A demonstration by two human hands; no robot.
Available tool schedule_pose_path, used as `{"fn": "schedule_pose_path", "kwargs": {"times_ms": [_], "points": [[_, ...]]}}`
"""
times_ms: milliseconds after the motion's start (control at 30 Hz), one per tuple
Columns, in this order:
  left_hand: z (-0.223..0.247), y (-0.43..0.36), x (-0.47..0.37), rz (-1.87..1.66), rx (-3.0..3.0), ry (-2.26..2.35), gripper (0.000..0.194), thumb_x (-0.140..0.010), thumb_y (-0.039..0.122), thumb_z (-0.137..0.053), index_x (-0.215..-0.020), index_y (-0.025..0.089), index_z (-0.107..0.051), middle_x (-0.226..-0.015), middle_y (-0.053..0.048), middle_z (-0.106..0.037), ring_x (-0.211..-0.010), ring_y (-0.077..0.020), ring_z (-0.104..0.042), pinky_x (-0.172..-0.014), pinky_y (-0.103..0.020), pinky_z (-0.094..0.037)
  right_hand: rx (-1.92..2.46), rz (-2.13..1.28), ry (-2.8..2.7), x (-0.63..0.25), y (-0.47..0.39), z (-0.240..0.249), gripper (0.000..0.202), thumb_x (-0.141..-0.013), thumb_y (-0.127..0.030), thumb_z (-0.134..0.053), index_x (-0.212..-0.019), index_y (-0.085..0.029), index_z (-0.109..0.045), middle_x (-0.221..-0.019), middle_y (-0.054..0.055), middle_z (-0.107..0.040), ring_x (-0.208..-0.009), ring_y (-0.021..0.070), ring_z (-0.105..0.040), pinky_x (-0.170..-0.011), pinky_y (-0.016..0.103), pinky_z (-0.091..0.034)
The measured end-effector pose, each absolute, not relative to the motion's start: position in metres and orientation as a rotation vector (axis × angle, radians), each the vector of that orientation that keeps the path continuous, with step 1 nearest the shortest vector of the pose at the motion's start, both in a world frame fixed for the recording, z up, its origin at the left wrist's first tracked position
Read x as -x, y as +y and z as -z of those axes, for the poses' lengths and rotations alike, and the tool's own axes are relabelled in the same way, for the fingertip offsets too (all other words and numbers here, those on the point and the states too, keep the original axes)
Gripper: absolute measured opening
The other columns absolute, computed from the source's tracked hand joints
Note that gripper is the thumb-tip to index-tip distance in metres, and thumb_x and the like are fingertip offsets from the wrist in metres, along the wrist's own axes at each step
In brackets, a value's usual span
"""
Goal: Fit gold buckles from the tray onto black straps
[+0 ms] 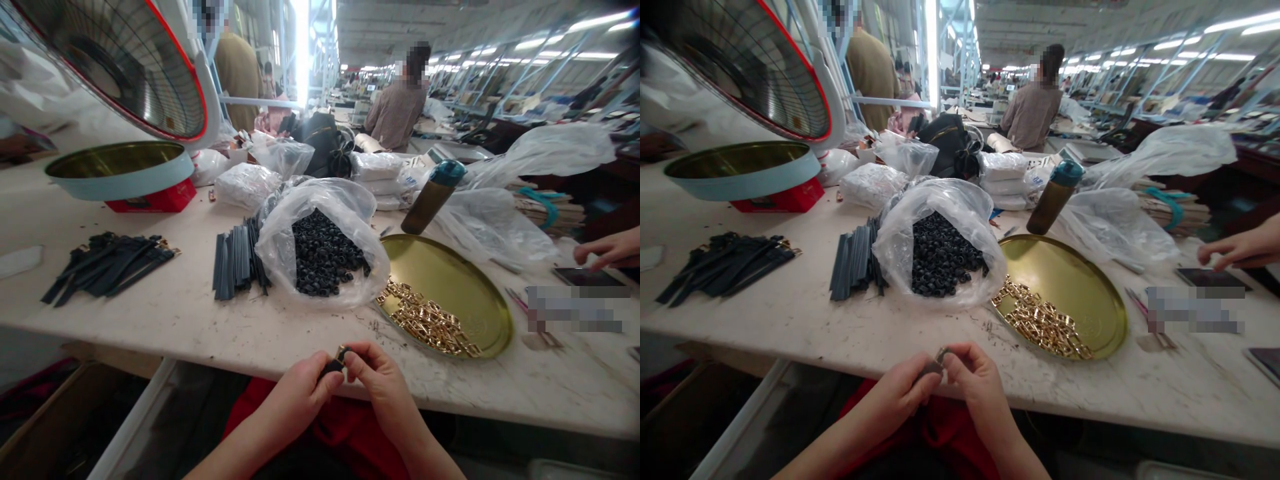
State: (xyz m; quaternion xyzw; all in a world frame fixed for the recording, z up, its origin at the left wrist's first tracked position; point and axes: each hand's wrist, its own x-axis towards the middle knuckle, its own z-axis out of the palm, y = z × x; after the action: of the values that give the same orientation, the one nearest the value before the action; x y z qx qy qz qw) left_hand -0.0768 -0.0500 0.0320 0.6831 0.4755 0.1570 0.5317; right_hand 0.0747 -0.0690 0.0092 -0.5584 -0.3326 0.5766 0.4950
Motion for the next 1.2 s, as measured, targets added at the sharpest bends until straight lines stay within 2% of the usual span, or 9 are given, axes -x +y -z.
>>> {"fn": "schedule_pose_path", "kwargs": {"times_ms": [100,233,367,467,533,733,933,1067,1200], "points": [[-0.033,-0.054,0.077,-0.390,-1.550,1.148,0.021,-0.084,0.033,-0.043,-0.069,0.018,-0.048,-0.063,0.003,-0.048,-0.060,-0.0122,-0.043,-0.056,-0.022,-0.030,1.331,-1.374,-0.778,-0.074,-0.071,-0.010,0.030,-0.066,-0.044,-0.070,-0.076,-0.017,-0.062,-0.057,-0.004,-0.054,-0.054,0.0089,-0.046,-0.058,0.022,-0.039],[-0.023,-0.060,0.075,-0.523,-1.345,1.071,0.023,-0.083,0.037,-0.045,-0.072,0.017,-0.047,-0.059,0.006,-0.042,-0.054,-0.0091,-0.036,-0.051,-0.020,-0.029,1.232,-1.533,-0.694,-0.066,-0.079,-0.009,0.033,-0.060,-0.044,-0.074,-0.074,-0.016,-0.060,-0.069,0.000,-0.061,-0.063,0.0127,-0.053,-0.063,0.026,-0.044],[-0.017,-0.063,0.070,-0.561,-1.101,0.995,0.032,-0.076,0.049,-0.049,-0.072,0.017,-0.046,-0.051,0.009,-0.033,-0.044,-0.0061,-0.027,-0.043,-0.019,-0.023,1.233,-1.535,-0.687,-0.063,-0.084,-0.008,0.031,-0.067,-0.045,-0.069,-0.068,-0.016,-0.058,-0.064,-0.001,-0.057,-0.059,0.0110,-0.051,-0.061,0.024,-0.044],[-0.022,-0.064,0.066,-0.512,-0.990,1.022,0.033,-0.071,0.051,-0.050,-0.070,0.018,-0.044,-0.045,0.010,-0.032,-0.038,-0.0048,-0.024,-0.039,-0.019,-0.018,1.155,-1.643,-0.581,-0.064,-0.086,-0.006,0.029,-0.071,-0.044,-0.065,-0.072,-0.017,-0.054,-0.065,-0.002,-0.056,-0.058,0.0104,-0.050,-0.060,0.024,-0.043],[-0.025,-0.065,0.065,-0.470,-1.000,1.077,0.031,-0.072,0.049,-0.048,-0.071,0.019,-0.044,-0.043,0.010,-0.036,-0.034,-0.0046,-0.025,-0.037,-0.019,-0.018,1.137,-1.682,-0.588,-0.065,-0.086,-0.004,0.028,-0.073,-0.044,-0.062,-0.075,-0.017,-0.053,-0.066,-0.002,-0.056,-0.059,0.0111,-0.050,-0.060,0.025,-0.044],[-0.028,-0.067,0.067,-0.448,-1.012,1.089,0.032,-0.072,0.049,-0.049,-0.072,0.017,-0.045,-0.050,0.006,-0.050,-0.032,-0.0032,-0.031,-0.036,-0.017,-0.020,1.370,-1.347,-0.939,-0.065,-0.087,-0.004,0.036,-0.072,-0.053,-0.058,-0.070,-0.017,-0.055,-0.065,0.000,-0.055,-0.063,0.0143,-0.050,-0.061,0.027,-0.043],[-0.029,-0.066,0.067,-0.477,-1.004,1.067,0.029,-0.073,0.045,-0.049,-0.072,0.016,-0.048,-0.051,0.005,-0.050,-0.034,-0.0036,-0.033,-0.038,-0.017,-0.022,1.359,-1.413,-0.890,-0.067,-0.084,-0.005,0.035,-0.075,-0.052,-0.054,-0.070,-0.018,-0.052,-0.059,-0.002,-0.052,-0.056,0.0125,-0.048,-0.056,0.025,-0.041],[-0.026,-0.065,0.067,-0.476,-0.993,1.089,0.031,-0.072,0.047,-0.051,-0.068,0.017,-0.047,-0.051,0.005,-0.049,-0.036,-0.0047,-0.034,-0.038,-0.018,-0.023,1.480,-1.125,-1.176,-0.070,-0.086,-0.003,0.026,-0.080,-0.043,-0.051,-0.073,-0.019,-0.057,-0.065,0.001,-0.058,-0.062,0.0155,-0.051,-0.059,0.027,-0.040],[-0.022,-0.065,0.068,-0.505,-0.999,1.073,0.032,-0.071,0.048,-0.053,-0.065,0.017,-0.046,-0.049,0.007,-0.046,-0.037,-0.0047,-0.033,-0.038,-0.018,-0.023,1.480,-0.870,-1.371,-0.073,-0.089,0.000,0.014,-0.076,-0.035,-0.058,-0.074,-0.021,-0.061,-0.071,0.002,-0.062,-0.069,0.0177,-0.054,-0.067,0.030,-0.040]]}}
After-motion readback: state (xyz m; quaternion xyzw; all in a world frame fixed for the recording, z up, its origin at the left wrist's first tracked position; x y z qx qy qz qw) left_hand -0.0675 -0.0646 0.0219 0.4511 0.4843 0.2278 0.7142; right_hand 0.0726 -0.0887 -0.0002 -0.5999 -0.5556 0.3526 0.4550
